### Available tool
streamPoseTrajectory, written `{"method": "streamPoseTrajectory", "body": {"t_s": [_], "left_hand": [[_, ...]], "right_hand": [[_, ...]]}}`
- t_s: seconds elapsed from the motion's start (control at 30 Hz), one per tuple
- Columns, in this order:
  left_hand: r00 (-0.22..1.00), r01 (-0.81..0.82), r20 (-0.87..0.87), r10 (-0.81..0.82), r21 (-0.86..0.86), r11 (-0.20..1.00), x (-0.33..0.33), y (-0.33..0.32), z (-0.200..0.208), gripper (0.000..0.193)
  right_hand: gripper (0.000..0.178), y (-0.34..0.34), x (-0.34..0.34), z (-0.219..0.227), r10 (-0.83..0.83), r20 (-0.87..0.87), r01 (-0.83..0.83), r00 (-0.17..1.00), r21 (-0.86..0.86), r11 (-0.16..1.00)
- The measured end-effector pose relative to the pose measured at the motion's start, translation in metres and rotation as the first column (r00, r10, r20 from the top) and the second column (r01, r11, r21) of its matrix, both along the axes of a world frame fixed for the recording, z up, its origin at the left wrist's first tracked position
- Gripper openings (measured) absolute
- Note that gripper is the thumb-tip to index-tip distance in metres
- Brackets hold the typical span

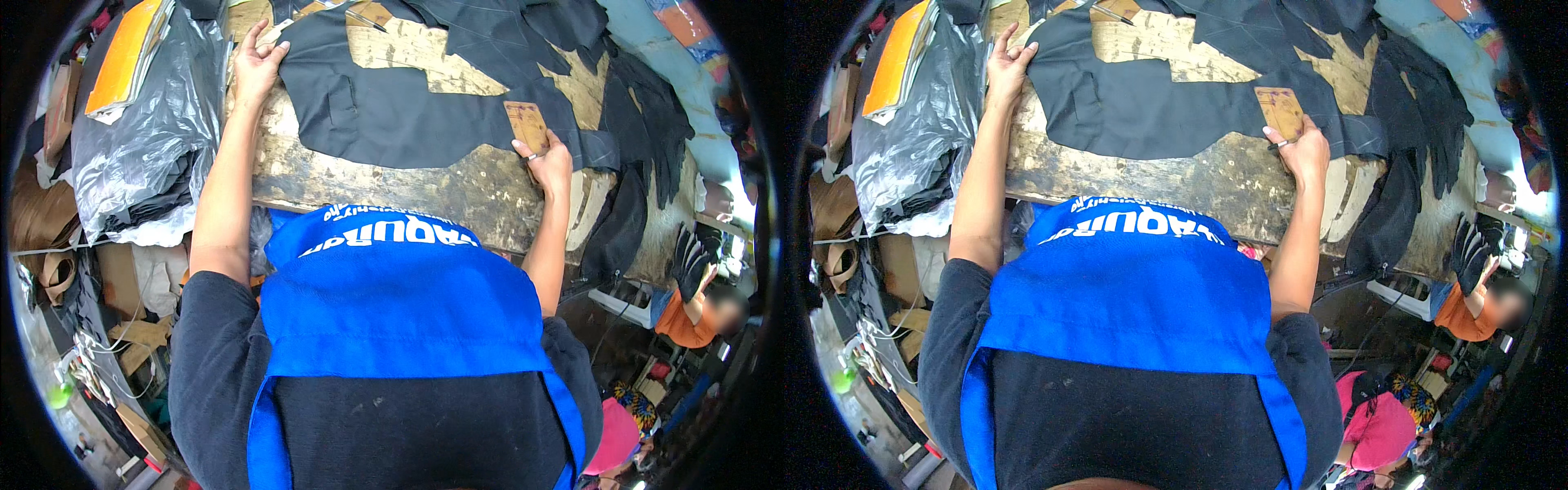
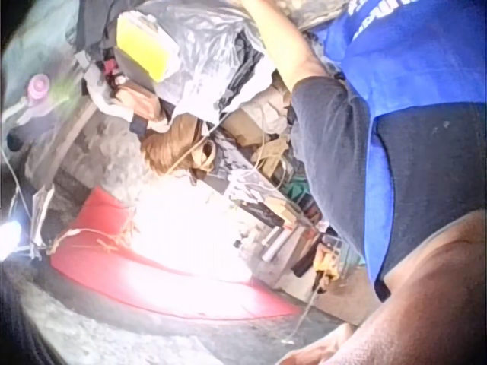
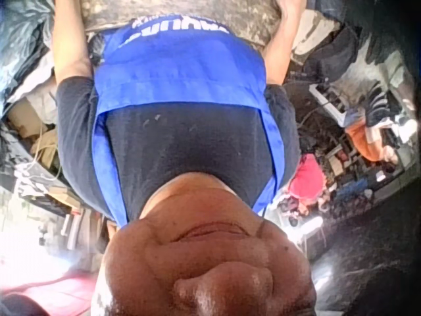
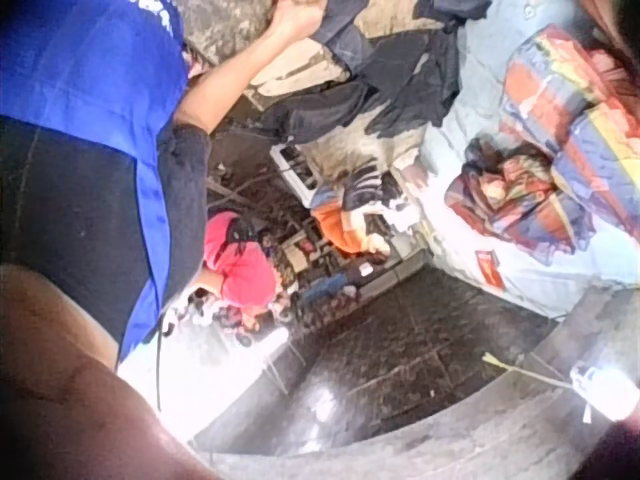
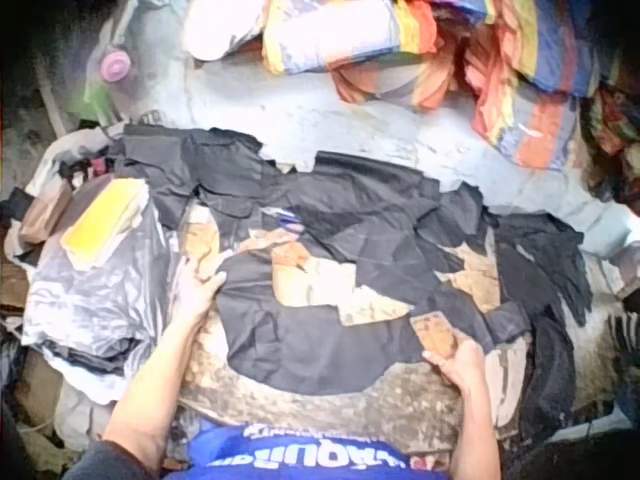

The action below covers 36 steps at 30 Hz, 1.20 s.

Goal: The person marks black fabric pieces using a pen and a pattern template on a wooden table. They repeatedly position the template, trace outlines, and move the fabric to mark multiple pieces.

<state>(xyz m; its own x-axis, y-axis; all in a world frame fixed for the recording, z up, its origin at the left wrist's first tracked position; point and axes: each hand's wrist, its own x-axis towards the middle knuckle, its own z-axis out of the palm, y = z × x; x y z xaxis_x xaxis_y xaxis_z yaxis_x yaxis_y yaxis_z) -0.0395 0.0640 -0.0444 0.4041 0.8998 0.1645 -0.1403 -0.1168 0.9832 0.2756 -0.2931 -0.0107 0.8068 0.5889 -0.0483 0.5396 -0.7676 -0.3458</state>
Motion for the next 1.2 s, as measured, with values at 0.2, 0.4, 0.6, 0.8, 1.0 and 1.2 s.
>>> {"method": "streamPoseTrajectory", "body": {"t_s": [0.2, 0.4, 0.6, 0.8, 1.0, 1.2], "left_hand": [[0.781, 0.037, -0.583, 0.224, 0.401, 0.915, 0.003, 0.002, -0.012, 0.049], [0.713, -0.048, -0.411, 0.568, 0.78, 0.624, 0.001, -0.028, 0.018, 0.041], [0.896, -0.104, -0.25, 0.367, 0.686, 0.72, 0.009, -0.114, 0.049, 0.019], [0.909, 0.367, -0.392, -0.141, 0.593, 0.717, 0.025, -0.198, 0.053, 0.018], [0.564, 0.68, -0.816, -0.128, 0.37, 0.633, 0.048, -0.205, 0.021, 0.059], [0.507, 0.746, -0.856, -0.105, 0.374, 0.551, 0.048, -0.207, 0.01, 0.071]], "right_hand": [[0.083, -0.01, 0.008, 0.007, 0.171, -0.161, -0.166, 0.972, 0.045, 0.985], [0.025, 0.011, -0.003, 0.047, 0.268, -0.401, -0.091, 0.876, 0.408, 0.908], [0.025, 0.068, -0.034, 0.054, 0.637, -0.583, -0.389, 0.504, 0.505, 0.77], [0.034, 0.102, -0.039, 0.016, 0.663, -0.499, -0.408, 0.558, 0.531, 0.742], [0.035, 0.099, -0.043, 0.0, 0.617, -0.536, -0.409, 0.576, 0.464, 0.786], [0.045, 0.085, -0.036, 0.006, 0.368, -0.541, 0.139, 0.756, 0.682, 0.718]]}}
